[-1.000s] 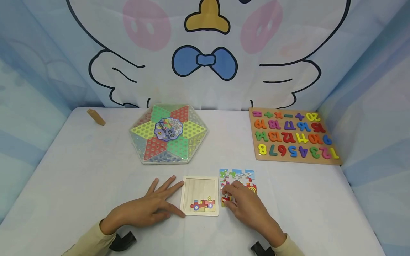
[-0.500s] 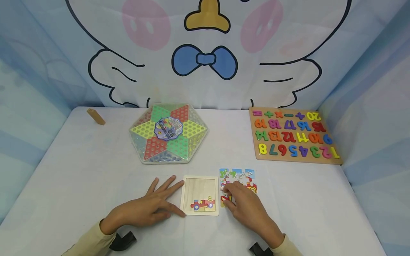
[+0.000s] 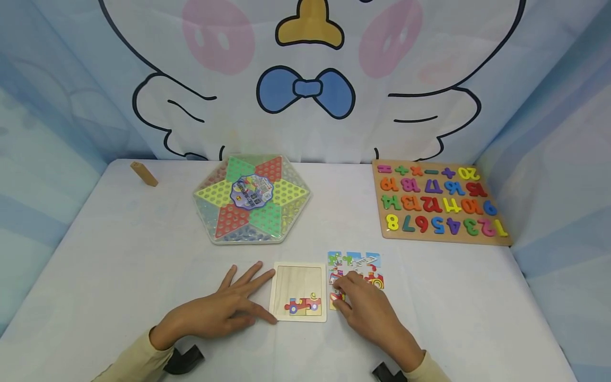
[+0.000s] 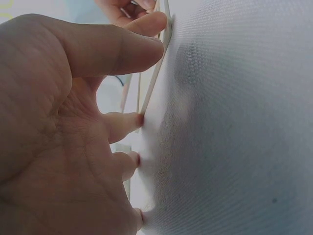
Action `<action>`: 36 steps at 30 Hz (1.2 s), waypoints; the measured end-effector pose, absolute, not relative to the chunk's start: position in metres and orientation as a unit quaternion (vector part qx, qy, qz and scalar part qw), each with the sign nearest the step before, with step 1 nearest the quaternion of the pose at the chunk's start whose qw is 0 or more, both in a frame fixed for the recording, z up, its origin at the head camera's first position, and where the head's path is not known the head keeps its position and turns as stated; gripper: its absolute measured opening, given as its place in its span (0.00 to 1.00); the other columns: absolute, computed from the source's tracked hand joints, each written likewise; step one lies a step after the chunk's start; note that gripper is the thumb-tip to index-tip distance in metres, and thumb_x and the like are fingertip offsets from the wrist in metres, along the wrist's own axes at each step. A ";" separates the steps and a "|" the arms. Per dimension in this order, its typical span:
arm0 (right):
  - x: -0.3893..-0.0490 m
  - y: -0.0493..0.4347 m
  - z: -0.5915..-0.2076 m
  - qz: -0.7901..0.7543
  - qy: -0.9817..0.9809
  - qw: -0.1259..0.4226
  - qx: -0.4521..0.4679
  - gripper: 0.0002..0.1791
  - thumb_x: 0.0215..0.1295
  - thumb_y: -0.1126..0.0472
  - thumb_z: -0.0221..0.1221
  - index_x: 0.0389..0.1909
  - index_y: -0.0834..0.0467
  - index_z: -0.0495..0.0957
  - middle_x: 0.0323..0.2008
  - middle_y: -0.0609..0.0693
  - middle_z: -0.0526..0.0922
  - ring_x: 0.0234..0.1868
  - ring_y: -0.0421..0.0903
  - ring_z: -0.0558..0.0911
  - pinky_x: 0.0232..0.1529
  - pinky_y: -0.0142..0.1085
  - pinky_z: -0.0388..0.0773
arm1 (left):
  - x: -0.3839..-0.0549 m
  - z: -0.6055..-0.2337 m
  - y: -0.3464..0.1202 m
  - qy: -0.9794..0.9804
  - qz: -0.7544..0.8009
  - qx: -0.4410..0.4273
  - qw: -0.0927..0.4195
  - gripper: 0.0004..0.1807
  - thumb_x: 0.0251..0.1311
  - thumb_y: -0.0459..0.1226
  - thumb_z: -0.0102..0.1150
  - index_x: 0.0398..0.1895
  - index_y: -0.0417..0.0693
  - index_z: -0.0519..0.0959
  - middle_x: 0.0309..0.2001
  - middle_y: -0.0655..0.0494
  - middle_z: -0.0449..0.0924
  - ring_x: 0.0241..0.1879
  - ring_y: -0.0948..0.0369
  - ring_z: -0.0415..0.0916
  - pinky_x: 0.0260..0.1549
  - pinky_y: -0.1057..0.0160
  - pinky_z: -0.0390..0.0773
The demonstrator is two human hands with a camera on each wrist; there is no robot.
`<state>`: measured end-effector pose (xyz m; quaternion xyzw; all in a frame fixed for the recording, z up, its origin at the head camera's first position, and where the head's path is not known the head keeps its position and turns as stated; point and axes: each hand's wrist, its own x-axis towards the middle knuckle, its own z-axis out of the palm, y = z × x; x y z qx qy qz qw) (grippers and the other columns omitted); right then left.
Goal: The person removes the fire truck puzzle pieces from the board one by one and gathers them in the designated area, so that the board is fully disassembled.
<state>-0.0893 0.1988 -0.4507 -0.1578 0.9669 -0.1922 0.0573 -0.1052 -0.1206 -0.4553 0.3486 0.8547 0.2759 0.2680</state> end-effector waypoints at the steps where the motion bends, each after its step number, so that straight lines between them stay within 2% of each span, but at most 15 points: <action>1: -0.089 0.199 -0.451 -0.190 0.967 0.056 -0.158 0.15 0.58 0.62 0.74 0.45 0.57 0.85 0.41 0.46 0.82 0.35 0.39 0.75 0.38 0.38 0.79 | -0.105 -0.455 -0.120 0.855 0.276 0.348 0.268 0.22 0.68 0.34 0.61 0.54 0.75 0.86 0.83 0.52 0.44 0.81 0.47 0.26 0.68 0.27 0.27; 13: -0.087 0.197 -0.451 -0.167 0.971 0.042 -0.168 0.16 0.57 0.62 0.75 0.45 0.58 0.84 0.42 0.48 0.82 0.39 0.42 0.79 0.42 0.43 0.83 | -0.106 -0.456 -0.120 0.856 0.272 0.352 0.263 0.21 0.68 0.34 0.60 0.54 0.74 0.86 0.83 0.52 0.43 0.81 0.47 0.26 0.68 0.27 0.27; 22: -0.088 0.190 -0.438 -0.184 0.953 -0.008 -0.241 0.16 0.58 0.62 0.74 0.47 0.55 0.84 0.42 0.44 0.82 0.33 0.37 0.75 0.31 0.32 0.77 | -0.104 -0.456 -0.121 0.856 0.273 0.353 0.261 0.21 0.69 0.34 0.60 0.54 0.75 0.86 0.83 0.51 0.44 0.81 0.47 0.26 0.68 0.27 0.27; 29: -0.097 0.164 -0.430 -0.203 0.912 0.008 -0.357 0.15 0.62 0.63 0.70 0.51 0.56 0.85 0.50 0.46 0.83 0.50 0.44 0.81 0.47 0.41 0.82 | -0.104 -0.456 -0.124 0.854 0.273 0.357 0.262 0.21 0.69 0.35 0.60 0.54 0.74 0.86 0.83 0.50 0.43 0.81 0.46 0.26 0.67 0.26 0.28; 36: -0.097 0.141 -0.435 -0.151 0.901 0.052 -0.404 0.20 0.61 0.62 0.70 0.55 0.56 0.82 0.51 0.49 0.81 0.51 0.46 0.78 0.43 0.37 0.81 | -0.103 -0.456 -0.124 0.849 0.280 0.367 0.258 0.22 0.69 0.33 0.59 0.55 0.74 0.85 0.83 0.51 0.42 0.81 0.46 0.25 0.67 0.25 0.28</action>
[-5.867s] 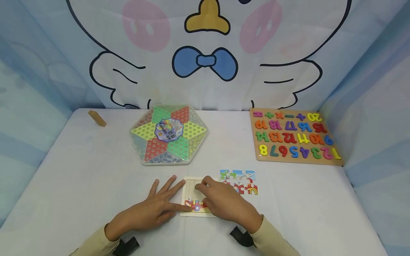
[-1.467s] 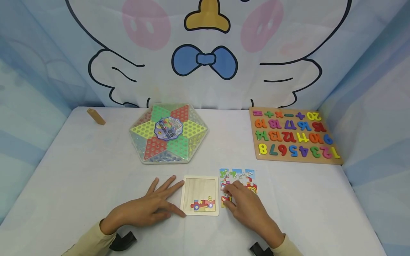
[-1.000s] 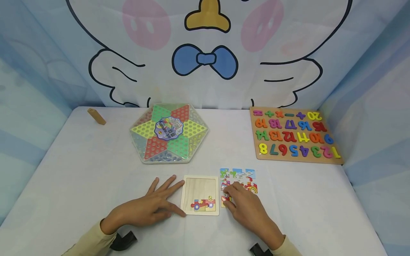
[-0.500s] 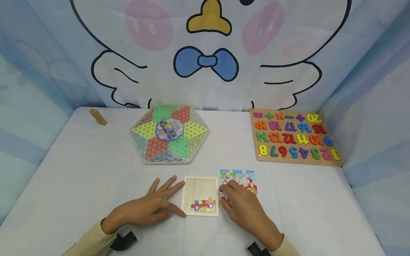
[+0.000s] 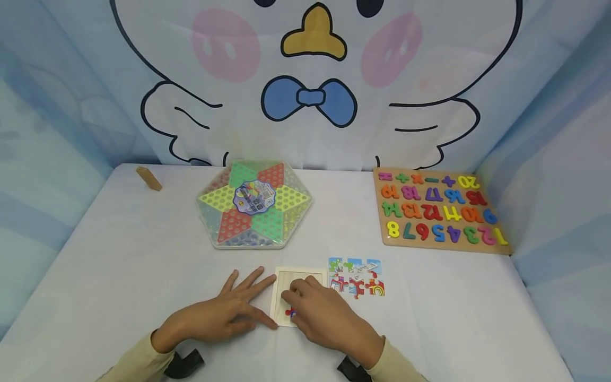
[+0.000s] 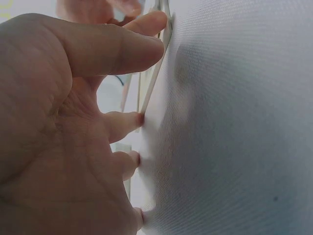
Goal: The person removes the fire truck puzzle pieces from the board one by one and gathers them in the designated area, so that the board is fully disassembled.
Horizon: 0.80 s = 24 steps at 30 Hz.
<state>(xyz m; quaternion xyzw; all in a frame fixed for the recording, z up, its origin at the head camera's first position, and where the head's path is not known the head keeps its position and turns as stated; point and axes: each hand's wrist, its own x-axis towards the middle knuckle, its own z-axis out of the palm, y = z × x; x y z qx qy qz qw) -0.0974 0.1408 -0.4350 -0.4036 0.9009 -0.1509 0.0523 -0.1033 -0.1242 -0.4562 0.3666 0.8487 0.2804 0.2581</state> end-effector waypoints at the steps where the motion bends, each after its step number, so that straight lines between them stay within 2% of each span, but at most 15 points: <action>1: -0.096 0.139 -0.436 -0.145 0.902 0.059 -0.403 0.21 0.61 0.61 0.71 0.55 0.56 0.82 0.51 0.50 0.80 0.50 0.46 0.78 0.41 0.36 0.81 | -0.103 -0.456 -0.124 0.848 0.281 0.367 0.259 0.22 0.69 0.34 0.59 0.55 0.74 0.85 0.83 0.51 0.42 0.81 0.46 0.25 0.67 0.25 0.28; 7: -0.094 0.137 -0.438 -0.119 0.904 0.084 -0.402 0.19 0.58 0.60 0.73 0.51 0.54 0.83 0.47 0.48 0.78 0.45 0.43 0.75 0.34 0.31 0.77 | -0.102 -0.455 -0.122 0.849 0.280 0.362 0.264 0.22 0.69 0.34 0.60 0.55 0.74 0.86 0.83 0.51 0.43 0.81 0.46 0.25 0.67 0.26 0.28; 16: -0.093 0.137 -0.436 -0.122 0.905 0.097 -0.397 0.14 0.59 0.64 0.72 0.45 0.55 0.84 0.40 0.46 0.78 0.39 0.39 0.75 0.34 0.30 0.76 | -0.103 -0.456 -0.122 0.851 0.276 0.363 0.261 0.22 0.69 0.34 0.60 0.55 0.74 0.85 0.83 0.51 0.42 0.81 0.47 0.25 0.68 0.26 0.27; 24: -0.092 0.135 -0.439 -0.141 0.907 0.096 -0.386 0.16 0.59 0.66 0.72 0.46 0.58 0.81 0.38 0.45 0.76 0.35 0.38 0.73 0.32 0.29 0.75 | -0.104 -0.457 -0.123 0.850 0.280 0.364 0.259 0.22 0.68 0.33 0.61 0.55 0.74 0.86 0.83 0.51 0.42 0.81 0.46 0.25 0.67 0.26 0.28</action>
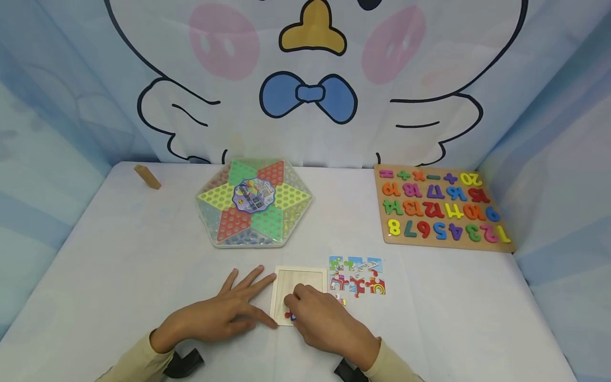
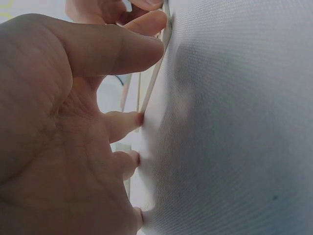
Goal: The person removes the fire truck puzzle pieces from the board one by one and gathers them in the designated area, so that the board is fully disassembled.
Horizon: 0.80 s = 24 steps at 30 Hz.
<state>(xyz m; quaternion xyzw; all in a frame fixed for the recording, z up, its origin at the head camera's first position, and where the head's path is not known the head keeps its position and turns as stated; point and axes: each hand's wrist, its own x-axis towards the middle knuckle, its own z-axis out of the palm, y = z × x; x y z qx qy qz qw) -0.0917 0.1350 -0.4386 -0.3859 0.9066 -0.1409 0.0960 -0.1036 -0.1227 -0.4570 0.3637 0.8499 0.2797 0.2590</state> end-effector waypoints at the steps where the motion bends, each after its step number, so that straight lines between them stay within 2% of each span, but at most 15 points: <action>1: -0.092 0.135 -0.439 -0.141 0.907 0.095 -0.385 0.16 0.59 0.65 0.72 0.46 0.58 0.80 0.38 0.45 0.76 0.36 0.38 0.73 0.32 0.30 0.75 | -0.104 -0.457 -0.123 0.850 0.280 0.364 0.259 0.22 0.68 0.33 0.61 0.55 0.74 0.86 0.83 0.51 0.42 0.81 0.46 0.25 0.67 0.26 0.28; 14: -0.095 0.137 -0.438 -0.150 0.907 0.116 -0.377 0.15 0.59 0.65 0.71 0.47 0.56 0.82 0.40 0.45 0.75 0.35 0.37 0.72 0.31 0.29 0.73 | -0.104 -0.457 -0.124 0.847 0.285 0.366 0.259 0.22 0.69 0.34 0.61 0.55 0.74 0.85 0.83 0.51 0.42 0.81 0.46 0.25 0.67 0.25 0.28; 24: -0.098 0.139 -0.440 -0.155 0.906 0.110 -0.379 0.17 0.58 0.64 0.72 0.48 0.52 0.81 0.34 0.42 0.74 0.31 0.35 0.70 0.28 0.28 0.70 | -0.104 -0.458 -0.124 0.847 0.283 0.369 0.258 0.22 0.69 0.34 0.61 0.56 0.73 0.85 0.83 0.51 0.42 0.81 0.46 0.25 0.67 0.25 0.27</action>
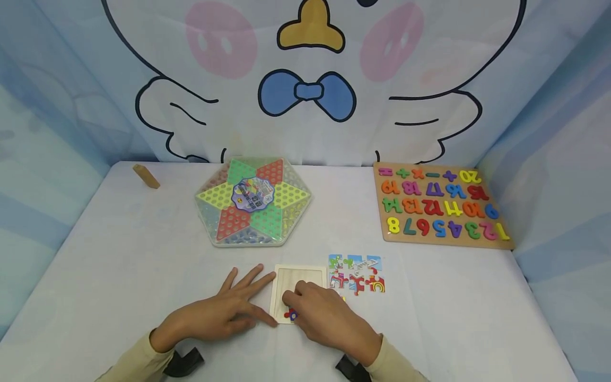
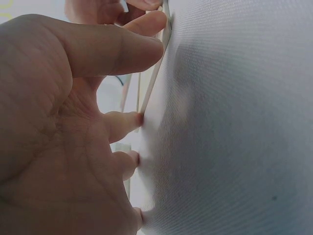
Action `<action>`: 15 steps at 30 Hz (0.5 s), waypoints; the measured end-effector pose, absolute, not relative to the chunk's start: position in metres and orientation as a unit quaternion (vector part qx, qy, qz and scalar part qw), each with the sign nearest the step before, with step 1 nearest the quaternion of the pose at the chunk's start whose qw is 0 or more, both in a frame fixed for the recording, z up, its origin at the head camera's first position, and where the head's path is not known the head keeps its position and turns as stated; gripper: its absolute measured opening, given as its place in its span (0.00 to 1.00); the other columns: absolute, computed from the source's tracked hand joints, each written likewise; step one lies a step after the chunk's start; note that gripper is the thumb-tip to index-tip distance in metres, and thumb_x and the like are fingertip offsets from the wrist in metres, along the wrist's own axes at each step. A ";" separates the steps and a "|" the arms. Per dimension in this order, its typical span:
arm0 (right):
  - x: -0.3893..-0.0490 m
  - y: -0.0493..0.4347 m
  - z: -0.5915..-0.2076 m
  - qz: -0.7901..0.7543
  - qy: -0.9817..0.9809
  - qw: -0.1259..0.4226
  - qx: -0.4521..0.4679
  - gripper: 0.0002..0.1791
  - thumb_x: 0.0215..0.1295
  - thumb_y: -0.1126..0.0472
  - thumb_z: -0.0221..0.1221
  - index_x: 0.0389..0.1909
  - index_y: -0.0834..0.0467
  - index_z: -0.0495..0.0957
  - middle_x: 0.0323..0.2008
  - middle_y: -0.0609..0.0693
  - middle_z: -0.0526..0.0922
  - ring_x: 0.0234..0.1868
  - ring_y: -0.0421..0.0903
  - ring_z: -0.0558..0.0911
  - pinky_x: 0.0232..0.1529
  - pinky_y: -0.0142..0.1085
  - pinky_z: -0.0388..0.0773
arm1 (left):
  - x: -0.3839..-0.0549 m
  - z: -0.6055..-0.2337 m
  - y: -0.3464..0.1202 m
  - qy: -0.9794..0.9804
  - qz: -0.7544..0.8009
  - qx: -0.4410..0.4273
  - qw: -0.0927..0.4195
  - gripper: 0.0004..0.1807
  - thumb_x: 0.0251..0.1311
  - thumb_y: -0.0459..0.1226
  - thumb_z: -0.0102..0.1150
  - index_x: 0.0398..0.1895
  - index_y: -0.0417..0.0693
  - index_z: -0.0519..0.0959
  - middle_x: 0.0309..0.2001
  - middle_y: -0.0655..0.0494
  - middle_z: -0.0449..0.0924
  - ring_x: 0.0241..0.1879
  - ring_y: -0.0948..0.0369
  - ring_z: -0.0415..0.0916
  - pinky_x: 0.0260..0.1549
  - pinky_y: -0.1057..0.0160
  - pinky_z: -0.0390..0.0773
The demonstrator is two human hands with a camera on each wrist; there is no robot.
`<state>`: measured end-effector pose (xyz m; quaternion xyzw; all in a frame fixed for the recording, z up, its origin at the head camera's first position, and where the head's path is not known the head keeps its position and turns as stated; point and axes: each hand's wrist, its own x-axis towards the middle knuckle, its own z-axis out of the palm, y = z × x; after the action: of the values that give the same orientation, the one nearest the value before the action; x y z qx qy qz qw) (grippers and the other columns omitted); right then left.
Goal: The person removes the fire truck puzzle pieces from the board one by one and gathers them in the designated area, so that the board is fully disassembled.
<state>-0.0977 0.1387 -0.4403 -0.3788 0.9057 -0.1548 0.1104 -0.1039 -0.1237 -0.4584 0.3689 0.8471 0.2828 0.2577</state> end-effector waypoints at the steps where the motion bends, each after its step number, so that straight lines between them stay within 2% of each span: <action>1: -0.098 0.139 -0.440 -0.158 0.905 0.113 -0.377 0.17 0.58 0.63 0.72 0.48 0.52 0.81 0.34 0.42 0.74 0.31 0.35 0.70 0.28 0.28 0.69 | -0.104 -0.458 -0.124 0.847 0.282 0.369 0.257 0.22 0.69 0.34 0.61 0.56 0.73 0.85 0.83 0.51 0.42 0.81 0.46 0.25 0.67 0.25 0.27; 7: -0.100 0.140 -0.441 -0.180 0.900 0.130 -0.375 0.17 0.60 0.63 0.72 0.48 0.52 0.80 0.30 0.40 0.73 0.28 0.33 0.68 0.26 0.27 0.67 | -0.104 -0.458 -0.123 0.848 0.281 0.368 0.257 0.22 0.68 0.34 0.61 0.55 0.74 0.86 0.83 0.51 0.42 0.81 0.46 0.25 0.67 0.26 0.28; 15: -0.102 0.140 -0.440 -0.196 0.895 0.146 -0.373 0.15 0.62 0.64 0.70 0.48 0.52 0.80 0.29 0.38 0.73 0.28 0.33 0.69 0.29 0.28 0.69 | -0.104 -0.457 -0.123 0.848 0.283 0.369 0.254 0.21 0.69 0.34 0.61 0.55 0.72 0.86 0.83 0.51 0.42 0.81 0.45 0.26 0.67 0.26 0.28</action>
<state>-0.1019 0.1398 -0.4405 -0.3734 0.8948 -0.1964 0.1463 -0.1037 -0.1233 -0.4565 0.3692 0.8477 0.2834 0.2545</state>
